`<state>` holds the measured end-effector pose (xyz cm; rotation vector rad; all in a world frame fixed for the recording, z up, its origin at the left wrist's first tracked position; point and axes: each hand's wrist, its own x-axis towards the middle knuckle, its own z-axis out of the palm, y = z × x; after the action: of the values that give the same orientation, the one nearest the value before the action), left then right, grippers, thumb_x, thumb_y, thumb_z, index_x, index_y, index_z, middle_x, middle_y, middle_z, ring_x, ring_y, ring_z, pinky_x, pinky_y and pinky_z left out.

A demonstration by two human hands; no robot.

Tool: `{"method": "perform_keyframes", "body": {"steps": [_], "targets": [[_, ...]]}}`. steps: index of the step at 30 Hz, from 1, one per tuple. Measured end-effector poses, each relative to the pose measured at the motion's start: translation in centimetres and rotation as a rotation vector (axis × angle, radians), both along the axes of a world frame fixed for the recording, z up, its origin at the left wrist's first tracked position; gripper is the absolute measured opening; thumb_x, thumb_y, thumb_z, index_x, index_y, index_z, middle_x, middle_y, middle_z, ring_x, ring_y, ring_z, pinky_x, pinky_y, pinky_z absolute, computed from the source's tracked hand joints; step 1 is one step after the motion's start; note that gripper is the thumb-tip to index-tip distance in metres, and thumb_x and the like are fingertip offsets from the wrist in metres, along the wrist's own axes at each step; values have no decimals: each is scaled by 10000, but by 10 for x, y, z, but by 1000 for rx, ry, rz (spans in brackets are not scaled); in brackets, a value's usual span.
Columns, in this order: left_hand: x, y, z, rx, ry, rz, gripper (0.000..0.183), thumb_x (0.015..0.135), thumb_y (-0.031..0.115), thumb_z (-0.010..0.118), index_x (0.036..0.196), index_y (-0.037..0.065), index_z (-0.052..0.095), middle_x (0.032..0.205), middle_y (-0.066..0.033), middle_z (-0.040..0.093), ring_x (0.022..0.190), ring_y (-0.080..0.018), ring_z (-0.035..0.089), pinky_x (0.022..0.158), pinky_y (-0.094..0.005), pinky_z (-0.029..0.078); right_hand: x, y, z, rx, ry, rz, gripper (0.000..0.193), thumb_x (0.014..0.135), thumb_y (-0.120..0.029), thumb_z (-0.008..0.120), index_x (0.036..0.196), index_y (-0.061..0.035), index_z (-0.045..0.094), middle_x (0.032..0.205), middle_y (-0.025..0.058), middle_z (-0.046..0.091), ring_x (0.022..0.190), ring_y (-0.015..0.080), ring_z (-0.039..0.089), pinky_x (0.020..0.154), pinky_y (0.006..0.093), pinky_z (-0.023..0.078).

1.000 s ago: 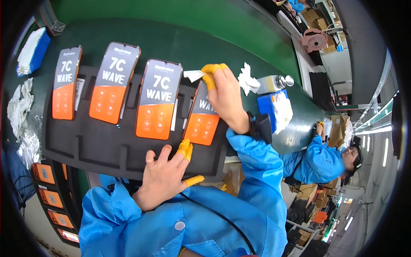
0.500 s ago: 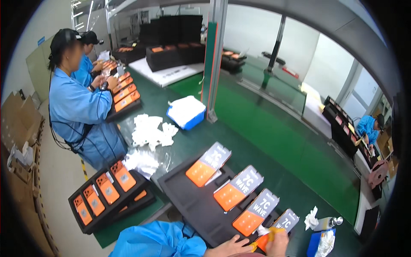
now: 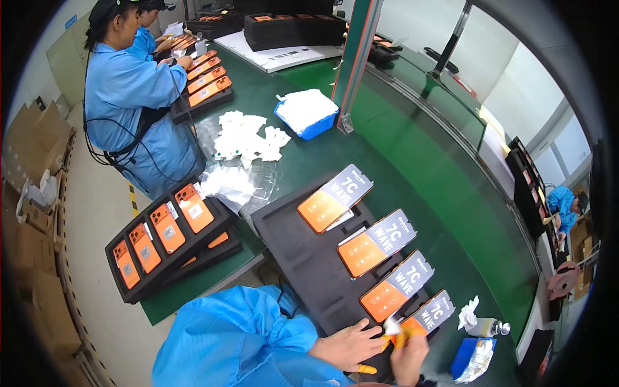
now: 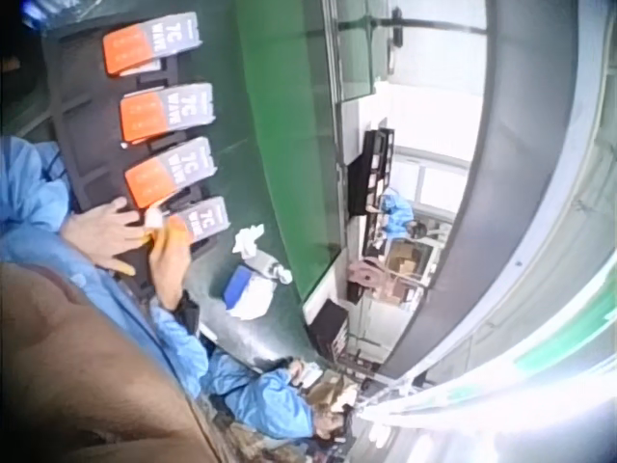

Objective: Cleaning and inspecting the backs and screens of smartphones on a factory assembly line.

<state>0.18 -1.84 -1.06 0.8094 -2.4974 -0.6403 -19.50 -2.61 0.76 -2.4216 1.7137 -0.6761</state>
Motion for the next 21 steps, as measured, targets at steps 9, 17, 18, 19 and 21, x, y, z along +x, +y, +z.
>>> {"method": "perform_keyframes", "body": {"steps": [9, 17, 18, 19, 21], "targets": [[-2, 10, 11, 99, -69, -12, 458, 849, 393, 594, 1114, 21, 563, 1151, -125, 519, 1170, -291, 425, 969, -469, 317, -66, -56, 5, -150, -261, -239, 140, 847, 35, 557, 986, 11, 567, 846, 177, 569, 740, 356, 571, 666, 380, 456], [-2, 4, 9, -68, -79, 41, 384, 829, 448, 570, 951, 87, 626, 905, -33, 525, 884, -209, 469, 723, -388, 350, -25, 9, -6, -53, -64, -57, 216, 765, 35, 603, 969, -35, 605, 835, 169, 600, 761, 366, 593, 658, 407, 479], [-1, 2, 13, -50, -98, 34, 355, 822, 428, 584, 918, 87, 620, 893, -42, 512, 896, -219, 459, 741, -387, 349, -15, 20, -6, -3, -20, 23, 318, 660, 25, 634, 972, -29, 607, 805, 147, 581, 745, 340, 577, 654, 403, 482], [-2, 1, 12, -106, -100, 54, 388, 809, 463, 588, 927, 97, 639, 936, -25, 541, 876, -207, 470, 709, -386, 344, -9, 26, -5, -26, -34, 112, 363, 618, 30, 629, 975, -29, 599, 828, 142, 579, 759, 342, 576, 659, 406, 485], [-3, -1, 13, -131, -132, 68, 432, 781, 515, 608, 934, 114, 661, 997, -1, 579, 864, -189, 482, 705, -390, 324, -9, 27, -1, 105, 5, 62, 382, 635, 42, 598, 1011, -19, 579, 888, 156, 566, 813, 344, 569, 684, 412, 485]]}}
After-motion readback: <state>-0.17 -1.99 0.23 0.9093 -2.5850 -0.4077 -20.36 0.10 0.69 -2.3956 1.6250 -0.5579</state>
